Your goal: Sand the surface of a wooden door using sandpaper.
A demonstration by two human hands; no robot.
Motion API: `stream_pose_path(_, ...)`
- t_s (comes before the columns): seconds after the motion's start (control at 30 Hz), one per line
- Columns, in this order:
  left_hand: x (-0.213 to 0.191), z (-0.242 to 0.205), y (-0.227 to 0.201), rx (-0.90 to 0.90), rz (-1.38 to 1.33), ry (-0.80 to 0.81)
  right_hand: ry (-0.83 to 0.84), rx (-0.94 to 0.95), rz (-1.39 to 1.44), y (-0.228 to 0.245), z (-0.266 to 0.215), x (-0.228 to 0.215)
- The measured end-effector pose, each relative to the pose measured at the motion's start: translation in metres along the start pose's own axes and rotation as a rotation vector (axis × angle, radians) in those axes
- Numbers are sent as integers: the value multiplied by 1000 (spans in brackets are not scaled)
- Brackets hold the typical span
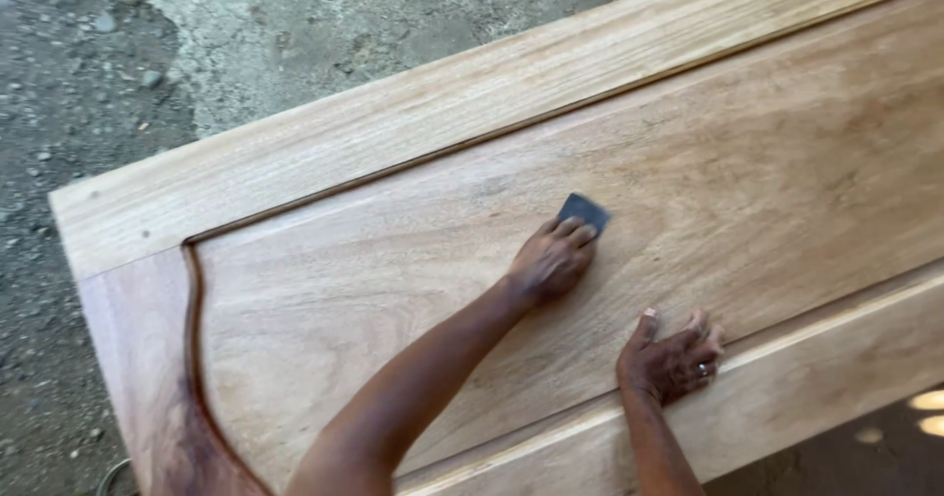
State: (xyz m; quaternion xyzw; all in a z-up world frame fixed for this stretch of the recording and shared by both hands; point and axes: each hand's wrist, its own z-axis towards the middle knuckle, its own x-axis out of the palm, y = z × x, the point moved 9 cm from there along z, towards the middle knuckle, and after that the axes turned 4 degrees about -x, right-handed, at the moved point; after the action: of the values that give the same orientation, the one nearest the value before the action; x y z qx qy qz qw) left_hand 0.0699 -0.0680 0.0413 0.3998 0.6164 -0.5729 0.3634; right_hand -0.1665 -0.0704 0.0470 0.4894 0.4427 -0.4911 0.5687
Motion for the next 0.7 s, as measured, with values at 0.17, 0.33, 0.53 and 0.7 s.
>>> stream_pose_path(0.17, 10, -233, 97, -139, 161, -149, 13, -18, 39, 3, 3, -5)
stream_pose_path(0.33, -62, -415, 151, -458, 173, -331, 7, -61, 5, 3, -1, 1)
stream_pose_path(0.53, -60, -280, 143, -357, 107, -447, -35, -77, -11, 6, -1, -3)
stream_pose_path(0.7, -24, -39, 71, -140, 13, -329, 0, -16, -8, -2, 3, 6)
